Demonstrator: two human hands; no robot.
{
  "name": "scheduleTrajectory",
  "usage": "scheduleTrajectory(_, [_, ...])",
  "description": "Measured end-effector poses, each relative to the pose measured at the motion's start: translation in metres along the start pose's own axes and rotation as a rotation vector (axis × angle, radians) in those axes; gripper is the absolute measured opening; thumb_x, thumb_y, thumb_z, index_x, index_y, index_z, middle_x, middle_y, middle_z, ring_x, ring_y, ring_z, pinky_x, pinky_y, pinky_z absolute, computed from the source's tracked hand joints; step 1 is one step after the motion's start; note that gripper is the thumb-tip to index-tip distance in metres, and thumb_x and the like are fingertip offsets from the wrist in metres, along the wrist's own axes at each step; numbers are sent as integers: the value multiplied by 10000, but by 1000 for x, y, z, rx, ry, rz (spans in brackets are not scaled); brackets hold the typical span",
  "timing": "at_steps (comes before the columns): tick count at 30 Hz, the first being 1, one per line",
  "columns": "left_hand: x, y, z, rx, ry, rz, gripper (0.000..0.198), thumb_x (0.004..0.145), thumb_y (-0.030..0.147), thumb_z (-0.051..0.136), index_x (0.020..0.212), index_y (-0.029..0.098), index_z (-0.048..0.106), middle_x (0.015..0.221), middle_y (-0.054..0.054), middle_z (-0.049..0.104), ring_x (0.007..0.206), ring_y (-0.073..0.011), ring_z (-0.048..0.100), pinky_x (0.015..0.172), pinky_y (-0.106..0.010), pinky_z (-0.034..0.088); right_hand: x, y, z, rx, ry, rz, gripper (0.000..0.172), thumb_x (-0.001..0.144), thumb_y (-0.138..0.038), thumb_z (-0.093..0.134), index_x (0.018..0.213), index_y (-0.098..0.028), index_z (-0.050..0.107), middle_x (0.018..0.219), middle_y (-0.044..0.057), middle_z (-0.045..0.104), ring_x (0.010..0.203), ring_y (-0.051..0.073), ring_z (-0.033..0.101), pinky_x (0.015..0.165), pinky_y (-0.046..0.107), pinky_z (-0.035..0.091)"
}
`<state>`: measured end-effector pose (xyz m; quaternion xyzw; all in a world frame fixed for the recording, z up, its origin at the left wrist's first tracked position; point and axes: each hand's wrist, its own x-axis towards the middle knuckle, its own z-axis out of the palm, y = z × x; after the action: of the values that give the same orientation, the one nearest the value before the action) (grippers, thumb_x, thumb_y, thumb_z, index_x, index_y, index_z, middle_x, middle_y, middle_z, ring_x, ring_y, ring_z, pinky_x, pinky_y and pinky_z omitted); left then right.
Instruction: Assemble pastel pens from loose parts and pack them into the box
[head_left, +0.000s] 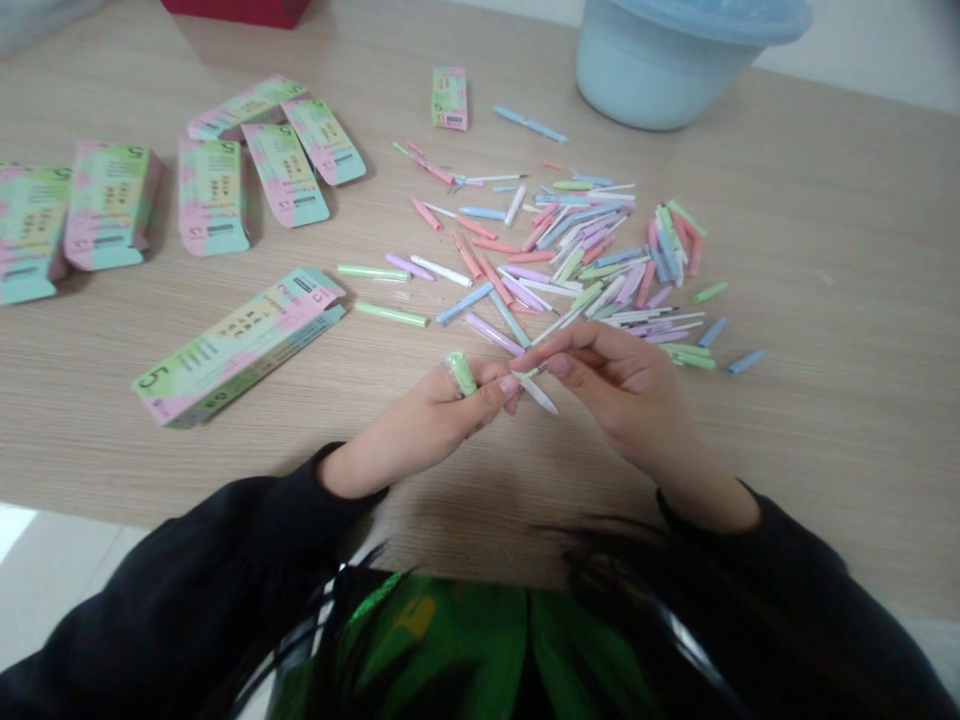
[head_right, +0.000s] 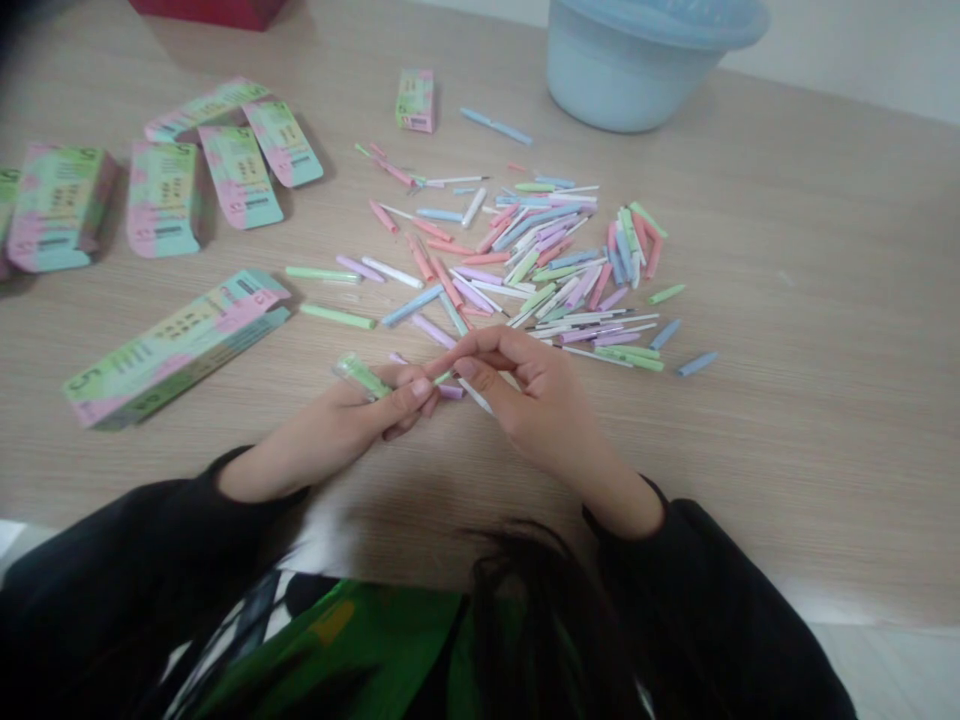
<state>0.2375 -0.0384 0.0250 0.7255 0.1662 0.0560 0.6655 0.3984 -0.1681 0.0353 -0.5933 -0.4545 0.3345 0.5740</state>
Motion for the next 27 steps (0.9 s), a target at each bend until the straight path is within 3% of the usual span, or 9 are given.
scheduleTrajectory(3, [0, 1, 0, 36, 41, 19, 357, 1022, 413, 520, 750, 188, 572, 642, 61, 447, 594, -112, 411, 613, -258, 365, 0, 3, 1, -13, -48, 12, 84, 957, -256, 680, 1016, -239, 737, 974, 18, 802, 873, 175, 750, 845, 346, 581])
scheduleTrajectory(6, [1, 5, -1, 58, 78, 73, 356, 1001, 368, 557, 696, 186, 582, 621, 59, 458, 590, -109, 422, 638, -256, 387, 1, 6, 2, -87, 6, -12, 50, 928, -243, 705, 952, -239, 750, 1021, 24, 797, 950, 188, 734, 884, 355, 564])
scheduleTrajectory(10, [2, 8, -4, 54, 64, 121, 403, 1001, 363, 559, 640, 185, 565, 619, 47, 491, 630, -114, 483, 695, -254, 425, 2, 7, 3, -148, -86, 33, 41, 894, -236, 720, 875, -253, 752, 811, -5, 766, 760, 169, 695, 731, 323, 577])
scheduleTrajectory(16, [3, 8, -4, 48, 84, 88, 497, 938, 547, 633, 609, 188, 538, 629, 29, 549, 644, -126, 533, 672, -263, 448, -2, 6, 10, -96, -167, 7, 227, 890, -190, 698, 1084, -287, 767, 839, -25, 768, 692, 140, 658, 667, 288, 573])
scheduleTrajectory(19, [4, 6, -2, 51, 61, 111, 487, 951, 551, 615, 634, 183, 582, 651, 23, 587, 665, -127, 549, 690, -259, 458, -5, 5, 12, -133, -185, -1, 249, 917, -210, 661, 1110, -320, 773, 871, -31, 765, 715, 148, 658, 696, 303, 580])
scheduleTrajectory(23, [5, 4, -2, 66, 34, 120, 455, 965, 560, 589, 744, 168, 657, 732, 0, 646, 732, -144, 574, 722, -269, 458, -7, 7, 12, -215, -143, -40, 161, 908, -231, 690, 999, -323, 786, 850, -23, 753, 799, 185, 681, 764, 341, 578])
scheduleTrajectory(27, [0, 8, -4, 48, 23, 85, 404, 962, 559, 590, 850, 173, 635, 783, 5, 593, 735, -147, 521, 719, -280, 436, -6, 8, 6, -149, -60, -44, 138, 879, -260, 749, 1014, -289, 748, 811, -23, 728, 746, 166, 673, 714, 315, 564])
